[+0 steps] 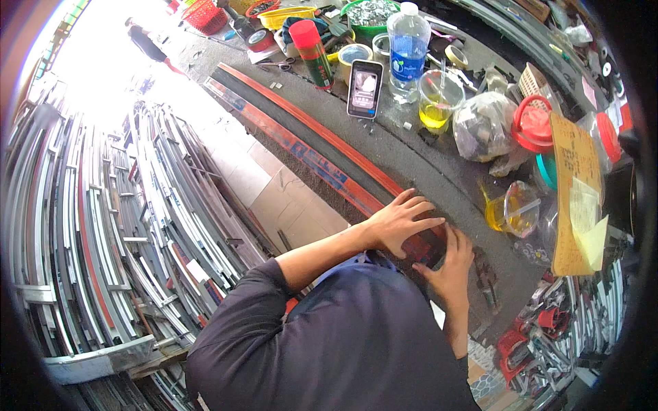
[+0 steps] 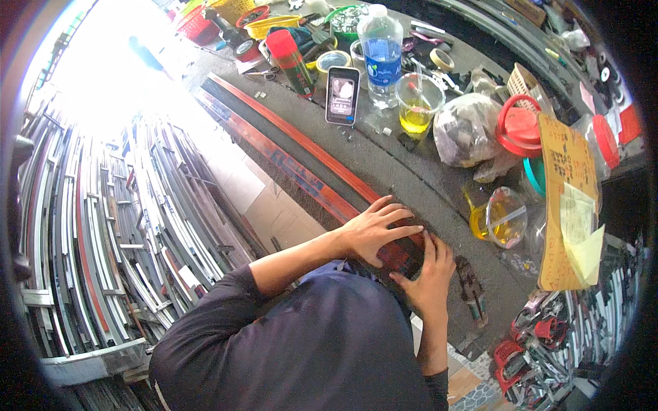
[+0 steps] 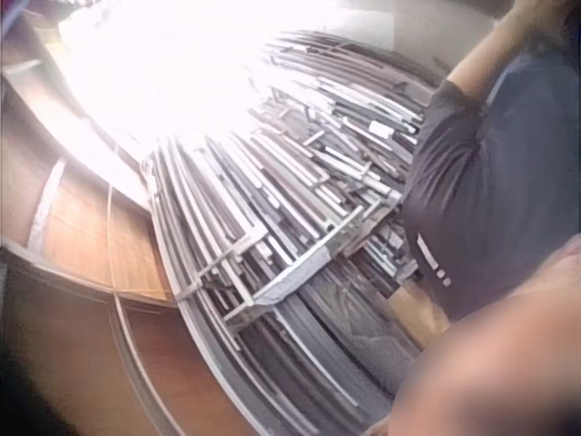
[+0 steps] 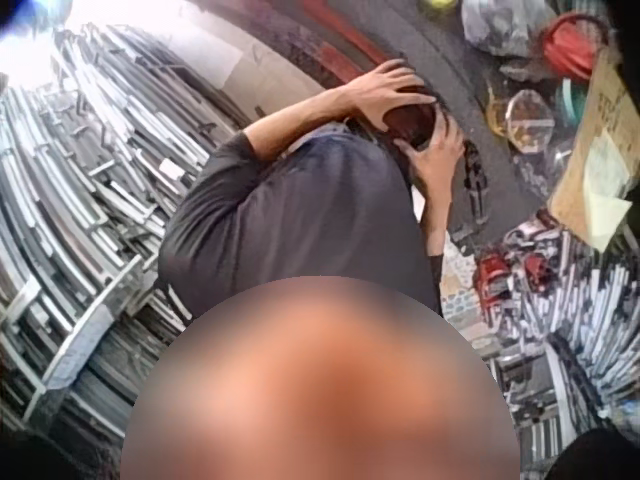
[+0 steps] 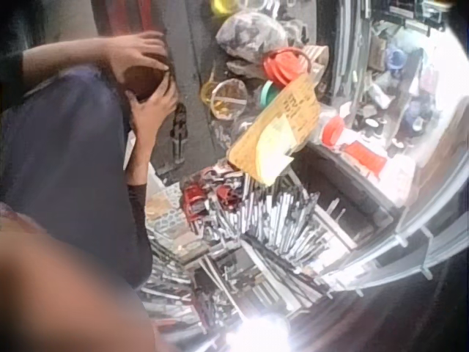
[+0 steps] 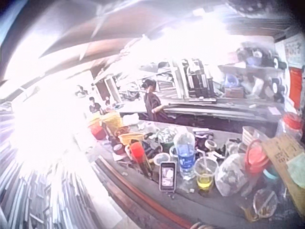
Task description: The person aligns two long metal strips on a workbench and uses pliers to crimp a small metal clip onto one end. They then pick up a third metal piece, align it with the others, and use a small black plastic clip to secure the pieces together. Finally, they use scissors to trim a thin wire or strip from the assembly.
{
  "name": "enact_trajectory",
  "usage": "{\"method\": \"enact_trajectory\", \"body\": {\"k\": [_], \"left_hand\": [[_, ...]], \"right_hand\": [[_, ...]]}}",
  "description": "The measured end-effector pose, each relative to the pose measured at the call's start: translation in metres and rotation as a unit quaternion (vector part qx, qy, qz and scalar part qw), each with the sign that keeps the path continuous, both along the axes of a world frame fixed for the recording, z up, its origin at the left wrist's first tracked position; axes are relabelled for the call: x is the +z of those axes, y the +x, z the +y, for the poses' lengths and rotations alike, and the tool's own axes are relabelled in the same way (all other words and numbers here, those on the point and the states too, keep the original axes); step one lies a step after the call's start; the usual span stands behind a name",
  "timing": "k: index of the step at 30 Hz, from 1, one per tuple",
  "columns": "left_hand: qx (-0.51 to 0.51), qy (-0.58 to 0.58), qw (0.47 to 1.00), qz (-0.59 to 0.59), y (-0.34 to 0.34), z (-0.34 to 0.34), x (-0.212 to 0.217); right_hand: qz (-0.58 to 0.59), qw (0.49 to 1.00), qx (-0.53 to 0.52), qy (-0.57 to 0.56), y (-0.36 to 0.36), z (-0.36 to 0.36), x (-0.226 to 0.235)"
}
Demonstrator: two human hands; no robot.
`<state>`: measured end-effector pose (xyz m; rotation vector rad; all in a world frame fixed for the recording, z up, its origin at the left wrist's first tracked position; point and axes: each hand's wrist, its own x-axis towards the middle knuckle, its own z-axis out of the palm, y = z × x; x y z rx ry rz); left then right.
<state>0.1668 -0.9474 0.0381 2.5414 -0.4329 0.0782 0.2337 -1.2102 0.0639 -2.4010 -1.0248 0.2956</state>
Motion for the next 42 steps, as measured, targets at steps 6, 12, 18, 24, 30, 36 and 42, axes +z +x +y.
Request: {"method": "enact_trajectory", "body": {"k": [6, 12, 18, 24, 30, 36, 42], "left_hand": [[0.091, 0.064, 0.993, 0.032, -0.049, 0.111, 0.039], [0.214, 0.176, 0.959, 0.064, -0.109, 0.287, 0.059], [0.258, 0.254, 0.925, 0.117, -0.132, 0.464, 0.054], [0.184, 0.296, 0.927, 0.136, -0.134, 0.604, 0.052], [0.074, 0.261, 0.957, 0.101, -0.114, 0.659, 0.029], [0.037, 0.231, 0.969, 0.077, -0.105, 0.680, 0.030], [0.022, 0.235, 0.970, 0.063, -0.105, 0.680, 0.032]], "right_hand": [[-0.017, 0.996, 0.020, -0.081, -0.001, 0.014, 0.006], [-0.066, 0.992, 0.054, -0.089, -0.015, 0.072, 0.018], [-0.072, 0.992, 0.045, -0.095, -0.032, 0.162, 0.018], [-0.061, 0.989, 0.044, -0.131, -0.049, 0.245, 0.023], [-0.037, 0.983, 0.014, -0.181, -0.049, 0.267, 0.017], [-0.047, 0.970, -0.007, -0.236, -0.047, 0.277, 0.012], [-0.049, 0.971, 0.003, -0.233, -0.043, 0.280, 0.013]]}}
